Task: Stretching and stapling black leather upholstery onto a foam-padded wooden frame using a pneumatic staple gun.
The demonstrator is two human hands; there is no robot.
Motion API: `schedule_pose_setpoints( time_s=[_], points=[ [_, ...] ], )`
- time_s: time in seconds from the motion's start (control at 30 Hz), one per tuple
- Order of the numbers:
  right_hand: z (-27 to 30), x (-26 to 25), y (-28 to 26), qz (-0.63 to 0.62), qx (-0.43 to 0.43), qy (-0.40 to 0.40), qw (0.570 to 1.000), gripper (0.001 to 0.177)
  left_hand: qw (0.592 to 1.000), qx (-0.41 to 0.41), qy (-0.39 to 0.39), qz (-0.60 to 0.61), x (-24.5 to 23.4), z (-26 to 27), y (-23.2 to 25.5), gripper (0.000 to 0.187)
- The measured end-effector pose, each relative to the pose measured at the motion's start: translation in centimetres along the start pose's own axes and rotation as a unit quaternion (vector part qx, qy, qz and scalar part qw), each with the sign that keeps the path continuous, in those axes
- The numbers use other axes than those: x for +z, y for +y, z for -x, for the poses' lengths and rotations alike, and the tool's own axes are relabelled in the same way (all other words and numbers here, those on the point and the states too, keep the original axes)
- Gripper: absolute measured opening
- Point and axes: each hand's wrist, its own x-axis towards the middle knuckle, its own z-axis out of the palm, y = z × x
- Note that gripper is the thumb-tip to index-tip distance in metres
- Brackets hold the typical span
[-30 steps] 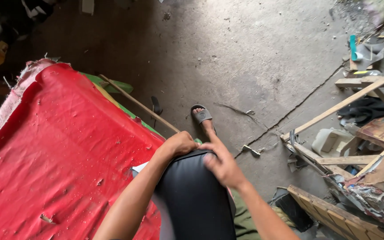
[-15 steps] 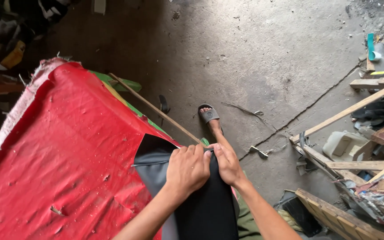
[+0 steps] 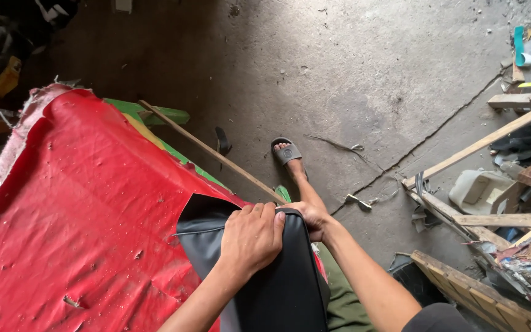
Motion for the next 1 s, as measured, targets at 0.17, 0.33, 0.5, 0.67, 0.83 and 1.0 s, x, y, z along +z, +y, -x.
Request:
schedule_pose_setpoints(
  time_s=[0.17,0.33,0.5,0.67,0.83,1.0],
  points=[
    [-1.2,1.2,-0.4,0.015,-0.115,0.048,0.992,0.017,1.0,0.002,-0.004,0.012,-0.1,-0.3,0.1,0.038],
    [-1.8,0.5,-0.1,0.158,-0.235,0.018,0.959,0.01,1.0,0.004,-0.027,0.003,0.0,-0.8,0.4,0.043],
    [-2.2,0.2,0.3,0.154,-0.215,0.019,0.964,0.014,0.999,0.01,-0.008,-0.031,0.8,-1.7,1.2,0.055],
    [-1.3,0.4,-0.3,0.166,-0.195,0.018,0.967,0.016,0.984,-0.016,-0.174,0.029,-0.8,-3.7,1.5,0.07],
    [-0.7,1.2,-2.0,0.198,-0.18,-0.01,0.963,0.018,0.989,-0.048,-0.123,0.069,-2.5,-2.3,1.5,0.068],
    [-1.3,1.7,-2.5,0.205,-0.161,-0.04,0.965,0.021,0.997,-0.072,0.032,-0.024,-3.1,1.4,-1.2,0.068]
  ],
)
